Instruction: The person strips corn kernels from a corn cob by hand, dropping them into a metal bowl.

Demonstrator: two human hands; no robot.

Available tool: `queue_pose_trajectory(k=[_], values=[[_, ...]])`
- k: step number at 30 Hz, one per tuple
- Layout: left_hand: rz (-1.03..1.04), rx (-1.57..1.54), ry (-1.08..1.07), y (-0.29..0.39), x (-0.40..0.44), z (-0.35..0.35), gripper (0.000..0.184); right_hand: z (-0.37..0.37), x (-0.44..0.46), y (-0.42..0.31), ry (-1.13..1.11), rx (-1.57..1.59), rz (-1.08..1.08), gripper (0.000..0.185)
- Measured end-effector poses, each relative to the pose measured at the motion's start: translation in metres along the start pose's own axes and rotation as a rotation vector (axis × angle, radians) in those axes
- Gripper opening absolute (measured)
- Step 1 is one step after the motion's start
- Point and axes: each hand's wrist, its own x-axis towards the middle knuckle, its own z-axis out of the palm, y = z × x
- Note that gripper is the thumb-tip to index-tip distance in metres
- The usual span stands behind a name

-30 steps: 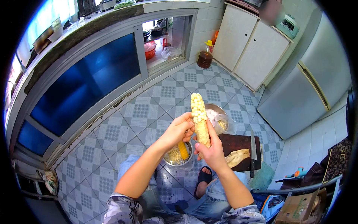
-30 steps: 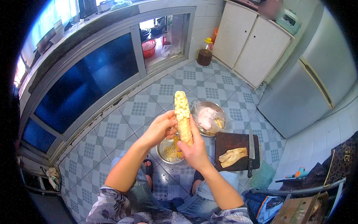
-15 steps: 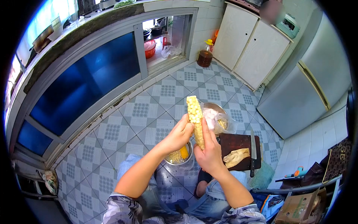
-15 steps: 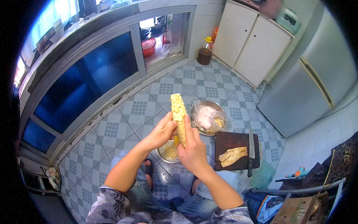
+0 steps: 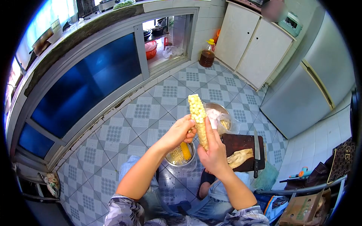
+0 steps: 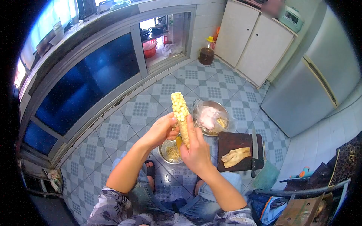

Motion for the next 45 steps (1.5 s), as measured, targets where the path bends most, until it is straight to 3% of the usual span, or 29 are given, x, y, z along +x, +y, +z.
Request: queue_pose_trajectory(k=[7,10,12,16,18,20,22,26,31,40,45], values=[[0.038,0.123,0.025,-0.002,-0.003,-0.001,0.018,0.002,-0.001,0.003,-0.045,0.001,-0.011,0.08],[0.047,0.312,0.18,-0.007,-0.001,0.004,0.023,0.006,-0.002,0.004,-0.059,0.001,-0.002,0.08],[0.173,0.528,0.303,-0.012,0.005,0.001,0.024,0.01,-0.002,0.002,-0.047,0.021,-0.014,0.08],[0.11,0.344,0.28,-0.003,0.001,0.002,0.027,0.012,-0.001,-0.005,-0.06,0.078,0.047,0.078],[-0.004,-0.016,0.135,0.006,-0.002,-0.005,0.022,0.016,0.002,0.002,-0.037,0.173,0.016,0.077],[-0.002,-0.058,0.117,0.008,-0.003,-0.005,0.017,0.016,0.004,0.003,-0.016,0.271,-0.013,0.077],[-0.03,-0.148,0.148,0.01,-0.005,-0.002,0.015,0.012,0.005,0.0,-0.12,0.54,0.167,0.077],[-0.034,-0.075,0.135,0.012,-0.006,-0.002,0.017,0.011,0.005,0.0,-0.09,0.488,0.07,0.078],[0.027,0.043,0.099,0.009,-0.007,0.0,0.02,0.009,0.003,-0.001,-0.023,0.195,-0.063,0.078],[0.161,0.368,0.251,-0.003,-0.001,0.001,0.025,0.014,-0.002,-0.002,-0.033,-0.034,-0.055,0.08],[0.025,0.077,0.185,0.004,-0.001,-0.006,0.023,0.012,0.001,-0.002,-0.038,0.069,-0.007,0.079]])
